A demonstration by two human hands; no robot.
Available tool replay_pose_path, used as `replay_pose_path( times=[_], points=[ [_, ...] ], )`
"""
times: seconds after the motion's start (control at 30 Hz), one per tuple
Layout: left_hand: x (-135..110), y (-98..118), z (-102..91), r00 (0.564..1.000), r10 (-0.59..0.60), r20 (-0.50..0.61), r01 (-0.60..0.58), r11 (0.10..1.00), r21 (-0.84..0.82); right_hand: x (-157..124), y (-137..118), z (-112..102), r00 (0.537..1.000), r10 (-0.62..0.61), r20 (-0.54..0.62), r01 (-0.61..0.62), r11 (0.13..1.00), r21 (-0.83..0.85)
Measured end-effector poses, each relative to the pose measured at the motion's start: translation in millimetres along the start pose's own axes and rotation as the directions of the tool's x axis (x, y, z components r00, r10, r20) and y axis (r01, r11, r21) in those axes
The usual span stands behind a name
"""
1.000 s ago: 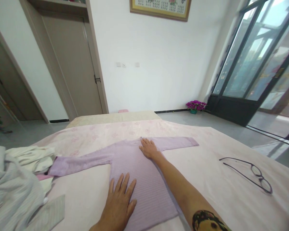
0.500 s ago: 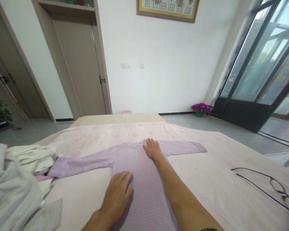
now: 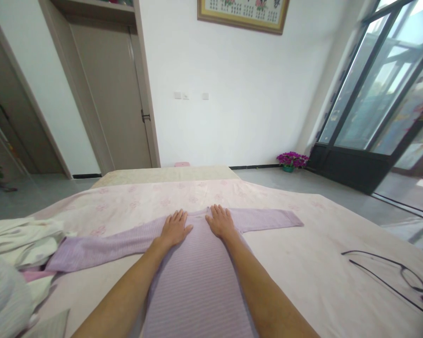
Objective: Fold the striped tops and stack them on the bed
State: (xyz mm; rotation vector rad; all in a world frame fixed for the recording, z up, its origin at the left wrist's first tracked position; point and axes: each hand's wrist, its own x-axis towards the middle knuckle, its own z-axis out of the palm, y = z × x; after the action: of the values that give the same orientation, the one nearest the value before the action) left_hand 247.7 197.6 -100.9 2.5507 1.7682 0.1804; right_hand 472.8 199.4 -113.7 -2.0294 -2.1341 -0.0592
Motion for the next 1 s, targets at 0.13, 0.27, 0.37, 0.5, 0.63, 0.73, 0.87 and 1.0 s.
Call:
replay_pose_path(
  times=[0.13,0.27,0.37,0.5,0.63,0.73,0.87,1.0],
  points=[
    [7,-21,2.9,0.996,-0.090,-0.012,0.090,0.996,0.023,0,0,0,1.000,0.009,0.019,-0.009,1.000,0.010],
    [6,-23,1.5,0.985,-0.164,-0.046,0.166,0.985,0.042,0,-1,-2,0.999,0.024,0.030,-0.024,1.000,0.015],
    [-4,-12,-0.6,0.971,-0.206,-0.120,0.215,0.975,0.061,2,-2,-3,0.997,0.059,0.050,-0.059,0.998,0.007],
    [-23,1,-1.3,0.991,-0.020,-0.133,0.027,0.999,0.046,3,-3,0,0.996,0.090,0.026,-0.090,0.996,-0.007],
    [-33,1,1.2,0.999,-0.011,-0.044,0.011,1.000,0.000,3,-3,3,0.993,0.119,-0.001,-0.119,0.993,-0.011],
    [-29,-4,4.0,0.993,-0.105,-0.053,0.105,0.994,0.000,3,-1,1,0.990,0.141,0.018,-0.141,0.990,-0.011],
    [-25,-15,8.8,0.978,-0.193,-0.081,0.194,0.981,0.008,2,0,-1,0.985,0.175,0.007,-0.175,0.985,-0.003],
    [-31,-25,11.8,0.966,-0.241,-0.089,0.244,0.969,0.027,0,0,-4,0.970,0.236,-0.053,-0.236,0.972,0.016]
  ],
)
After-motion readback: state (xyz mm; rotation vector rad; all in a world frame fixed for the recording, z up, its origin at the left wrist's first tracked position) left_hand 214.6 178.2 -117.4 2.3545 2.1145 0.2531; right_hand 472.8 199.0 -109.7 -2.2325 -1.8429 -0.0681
